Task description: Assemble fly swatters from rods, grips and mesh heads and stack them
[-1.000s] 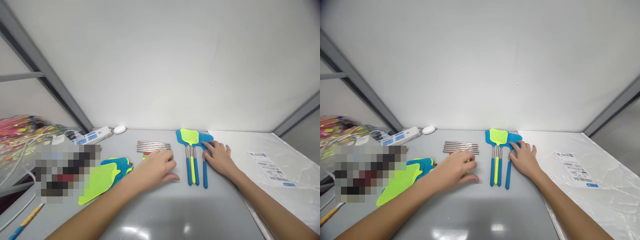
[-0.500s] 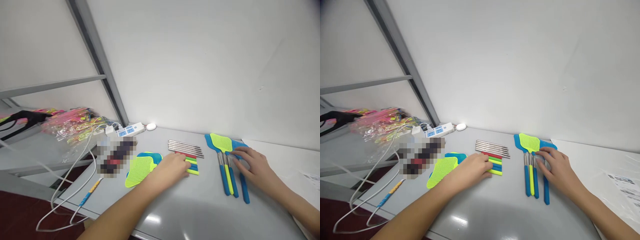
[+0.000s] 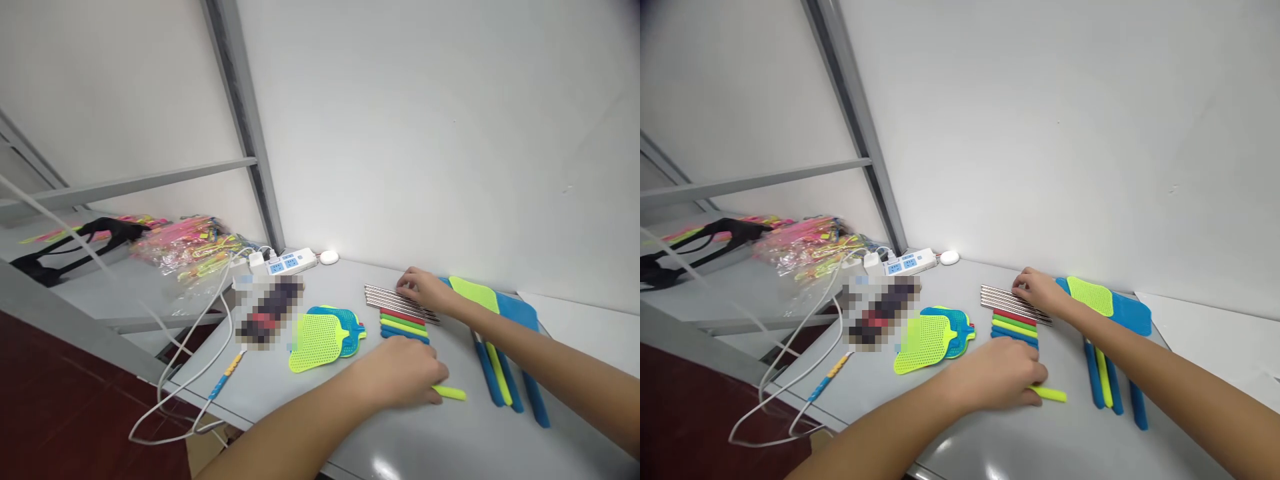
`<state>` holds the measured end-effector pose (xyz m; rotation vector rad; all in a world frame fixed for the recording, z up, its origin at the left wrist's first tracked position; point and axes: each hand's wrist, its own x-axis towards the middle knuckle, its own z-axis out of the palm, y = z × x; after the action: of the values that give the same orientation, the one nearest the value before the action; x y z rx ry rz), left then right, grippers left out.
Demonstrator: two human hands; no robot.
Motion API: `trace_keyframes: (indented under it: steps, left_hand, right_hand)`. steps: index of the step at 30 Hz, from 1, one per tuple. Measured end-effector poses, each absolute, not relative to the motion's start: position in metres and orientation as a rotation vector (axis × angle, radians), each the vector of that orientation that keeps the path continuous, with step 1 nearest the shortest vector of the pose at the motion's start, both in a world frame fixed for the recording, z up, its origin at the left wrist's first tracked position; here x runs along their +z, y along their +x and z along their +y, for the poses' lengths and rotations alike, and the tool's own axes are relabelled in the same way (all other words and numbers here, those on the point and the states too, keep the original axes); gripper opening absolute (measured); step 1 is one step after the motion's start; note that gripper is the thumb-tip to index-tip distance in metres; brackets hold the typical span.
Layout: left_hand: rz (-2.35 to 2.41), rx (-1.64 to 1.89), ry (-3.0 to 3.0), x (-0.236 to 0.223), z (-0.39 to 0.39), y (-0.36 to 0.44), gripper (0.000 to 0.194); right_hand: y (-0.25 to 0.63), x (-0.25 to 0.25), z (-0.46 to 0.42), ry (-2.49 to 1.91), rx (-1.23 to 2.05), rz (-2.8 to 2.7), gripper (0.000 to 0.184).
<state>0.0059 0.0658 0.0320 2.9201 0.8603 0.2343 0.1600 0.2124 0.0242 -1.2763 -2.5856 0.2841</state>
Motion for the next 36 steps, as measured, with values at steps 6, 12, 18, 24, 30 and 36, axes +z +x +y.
trace_keyframes:
  steps: [6, 12, 18, 24, 30, 36]
  left_hand:
    - [0.757, 0.217, 2.886, 0.020, 0.064, 0.016, 0.022]
    - [0.715, 0.294, 2.874, 0.013, 0.062, 0.025, 0.025]
    - [0.964, 0.443, 2.598, 0.024, 0.065, 0.022, 0.034]
    - [1.138, 0.773, 2.434, 0.040, 0.073, 0.007, 0.023]
    - [1.215, 0.972, 2.403, 0.037, 0.081, 0.001, 0.025]
    - [1.164, 0.963, 2.517, 0.032, 0.084, 0.005, 0.031]
  right_hand:
    - [0.152, 0.018, 0.224, -1.193, 0.313, -2.676, 0.026]
    - [0.157, 0.018, 0.235, -1.302, 0.158, -2.635, 0.021]
    - [0.192, 0.036, 0.196, -1.524, 0.012, -2.281, 0.032]
    - [0.268, 0.039, 0.122, -1.426, -0.075, -2.043, 0.023]
    - [0.296, 0.014, 0.095, -0.989, -0.428, -2.357, 0.018]
    - [0.289, 0.016, 0.086, -0.972, -0.571, -2.376, 0.023]
